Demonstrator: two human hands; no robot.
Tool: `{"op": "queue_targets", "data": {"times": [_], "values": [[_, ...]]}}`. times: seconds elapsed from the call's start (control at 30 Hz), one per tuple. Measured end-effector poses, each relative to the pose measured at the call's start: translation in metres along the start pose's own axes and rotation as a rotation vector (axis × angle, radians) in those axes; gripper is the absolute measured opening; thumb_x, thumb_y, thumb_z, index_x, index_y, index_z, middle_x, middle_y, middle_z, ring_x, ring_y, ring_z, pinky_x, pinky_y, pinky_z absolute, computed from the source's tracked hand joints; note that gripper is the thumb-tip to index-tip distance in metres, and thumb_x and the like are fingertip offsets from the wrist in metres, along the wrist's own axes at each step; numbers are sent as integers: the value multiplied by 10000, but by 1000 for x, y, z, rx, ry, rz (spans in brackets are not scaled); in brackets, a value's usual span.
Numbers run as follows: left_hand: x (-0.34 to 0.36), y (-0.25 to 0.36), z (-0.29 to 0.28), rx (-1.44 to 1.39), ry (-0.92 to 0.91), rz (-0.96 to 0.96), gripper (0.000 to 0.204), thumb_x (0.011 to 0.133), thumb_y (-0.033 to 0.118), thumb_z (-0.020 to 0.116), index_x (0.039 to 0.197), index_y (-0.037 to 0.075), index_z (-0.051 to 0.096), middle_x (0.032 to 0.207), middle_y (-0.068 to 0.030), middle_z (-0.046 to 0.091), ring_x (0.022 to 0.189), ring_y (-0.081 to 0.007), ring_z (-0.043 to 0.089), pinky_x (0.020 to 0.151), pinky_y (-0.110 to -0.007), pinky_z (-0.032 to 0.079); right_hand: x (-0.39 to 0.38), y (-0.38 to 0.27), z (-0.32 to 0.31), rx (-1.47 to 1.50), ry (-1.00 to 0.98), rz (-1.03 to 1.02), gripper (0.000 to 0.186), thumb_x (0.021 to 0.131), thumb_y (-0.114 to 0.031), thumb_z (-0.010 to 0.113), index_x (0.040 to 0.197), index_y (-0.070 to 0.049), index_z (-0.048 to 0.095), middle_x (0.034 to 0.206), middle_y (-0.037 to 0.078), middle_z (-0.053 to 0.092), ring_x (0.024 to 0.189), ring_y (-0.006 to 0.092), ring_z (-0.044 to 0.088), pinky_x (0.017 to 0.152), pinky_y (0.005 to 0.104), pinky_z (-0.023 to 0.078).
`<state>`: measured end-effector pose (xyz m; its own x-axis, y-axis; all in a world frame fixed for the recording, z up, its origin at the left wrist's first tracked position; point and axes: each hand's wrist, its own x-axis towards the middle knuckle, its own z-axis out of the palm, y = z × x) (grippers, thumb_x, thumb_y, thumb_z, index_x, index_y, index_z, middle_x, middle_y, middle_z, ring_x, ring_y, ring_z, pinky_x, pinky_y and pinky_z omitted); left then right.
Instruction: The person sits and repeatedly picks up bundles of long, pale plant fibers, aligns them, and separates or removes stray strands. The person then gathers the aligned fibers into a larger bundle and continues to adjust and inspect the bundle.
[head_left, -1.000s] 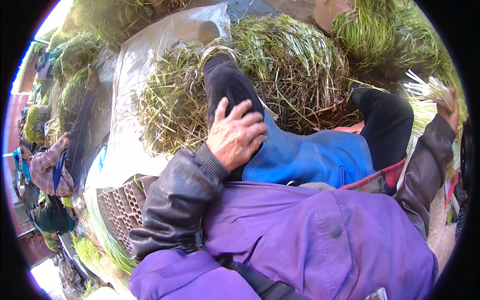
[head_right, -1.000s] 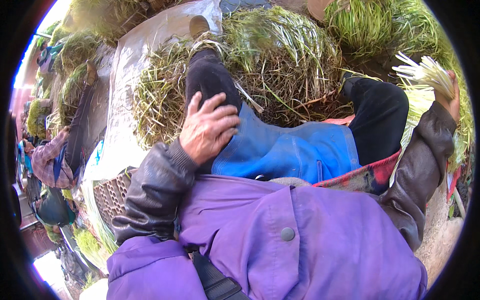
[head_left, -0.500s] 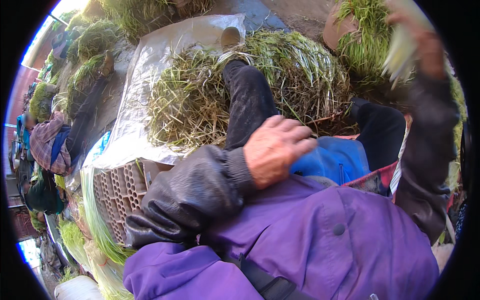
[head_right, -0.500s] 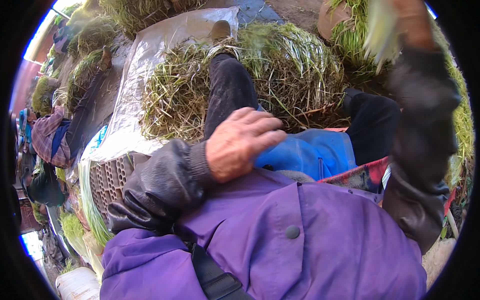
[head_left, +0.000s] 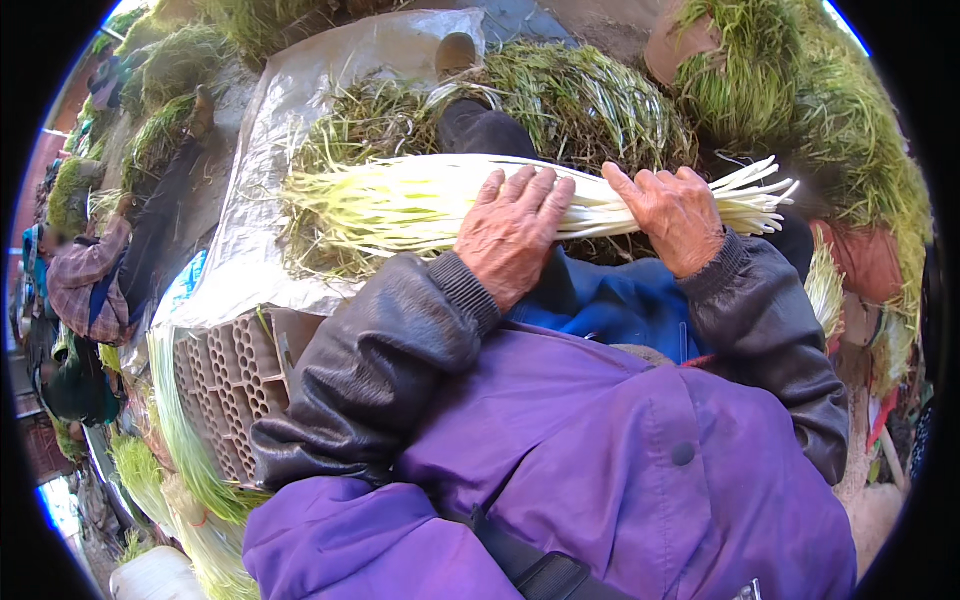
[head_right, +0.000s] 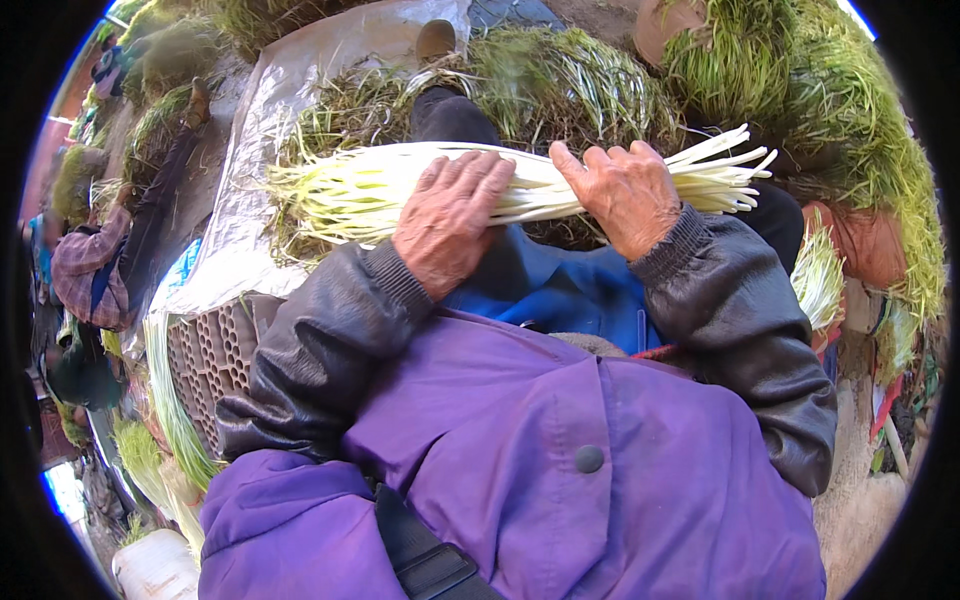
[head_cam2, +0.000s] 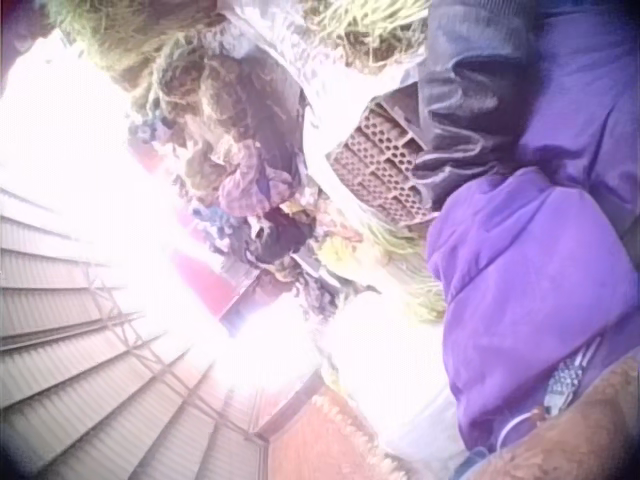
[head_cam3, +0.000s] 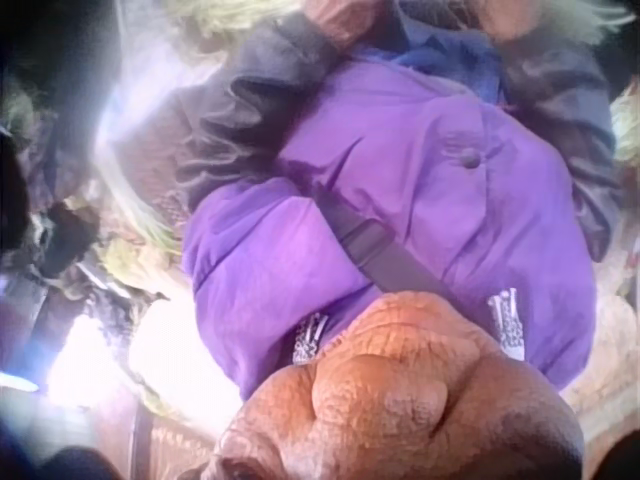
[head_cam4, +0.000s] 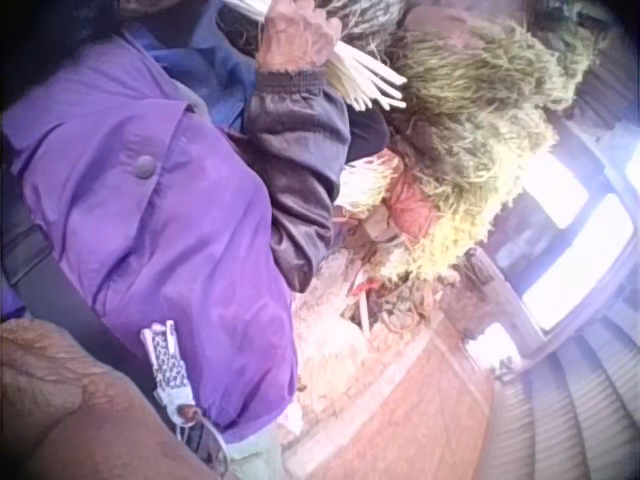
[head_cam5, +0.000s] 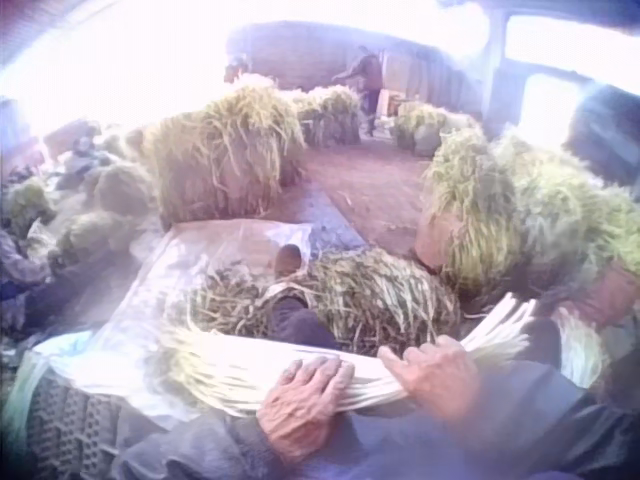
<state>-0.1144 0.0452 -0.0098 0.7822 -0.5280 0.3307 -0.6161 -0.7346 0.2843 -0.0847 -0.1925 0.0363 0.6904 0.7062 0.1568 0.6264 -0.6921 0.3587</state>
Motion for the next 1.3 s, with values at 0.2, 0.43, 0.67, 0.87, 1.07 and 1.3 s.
{"op": "queue_targets", "data": {"times": [0.2, 0.43, 0.67, 0.87, 1.07, 1.3], "values": [[-25, -22, -7, -254, 229, -85, 645, 766, 178, 770, 1335, 25, 510, 1305, -202, 557, 1221, -384, 519, 1046, -461, 411, -8, 1, 9, -20, -11, 34, 572, 816, -43, 558, 1382, -121, 539, 756, 39, 566, 698, 196, 608, 644, 349, 436], [-35, -29, -15, -89, 263, -117, 377, 805, 186, 720, 1150, 71, 620, 1226, -166, 589, 1163, -375, 536, 980, -485, 407, -10, 8, -6, 19, -67, 68, 661, 768, 11, 590, 1411, -120, 510, 749, 59, 571, 713, 232, 607, 676, 372, 432], [-27, -20, -15, -101, 243, -72, 346, 832, 272, 723, 1107, 79, 638, 1201, -140, 613, 1150, -364, 542, 973, -473, 401, -12, 5, -7, 17, -9, 74, 671, 772, 18, 597, 1422, -121, 500, 740, 58, 560, 693, 235, 584, 677, 375, 424], [-21, -16, -12, -79, 282, -60, 287, 815, 180, 740, 1080, 105, 659, 1136, -96, 638, 1096, -315, 575, 951, -455, 409, -11, 6, -7, 19, -25, 69, 639, 790, 11, 578, 1412, -117, 512, 736, 56, 551, 685, 231, 580, 669, 376, 425], [-18, -18, -9, -151, 302, -13, 217, 815, 127, 727, 1027, 111, 681, 1045, -65, 658, 1029, -279, 602, 918, -427, 426, -10, 4, -7, 39, -7, 62, 625, 797, 8, 565, 1409, -115, 517, 734, 59, 547, 684, 230, 579, 665, 374, 423], [-20, -19, -16, -64, 366, 40, 144, 789, 85, 710, 917, 74, 645, 945, -56, 649, 968, -266, 614, 894, -417, 432, -11, 5, -8, 38, -15, 44, 626, 792, 5, 573, 1404, -114, 522, 731, 54, 532, 685, 226, 574, 661, 369, 413]]}}
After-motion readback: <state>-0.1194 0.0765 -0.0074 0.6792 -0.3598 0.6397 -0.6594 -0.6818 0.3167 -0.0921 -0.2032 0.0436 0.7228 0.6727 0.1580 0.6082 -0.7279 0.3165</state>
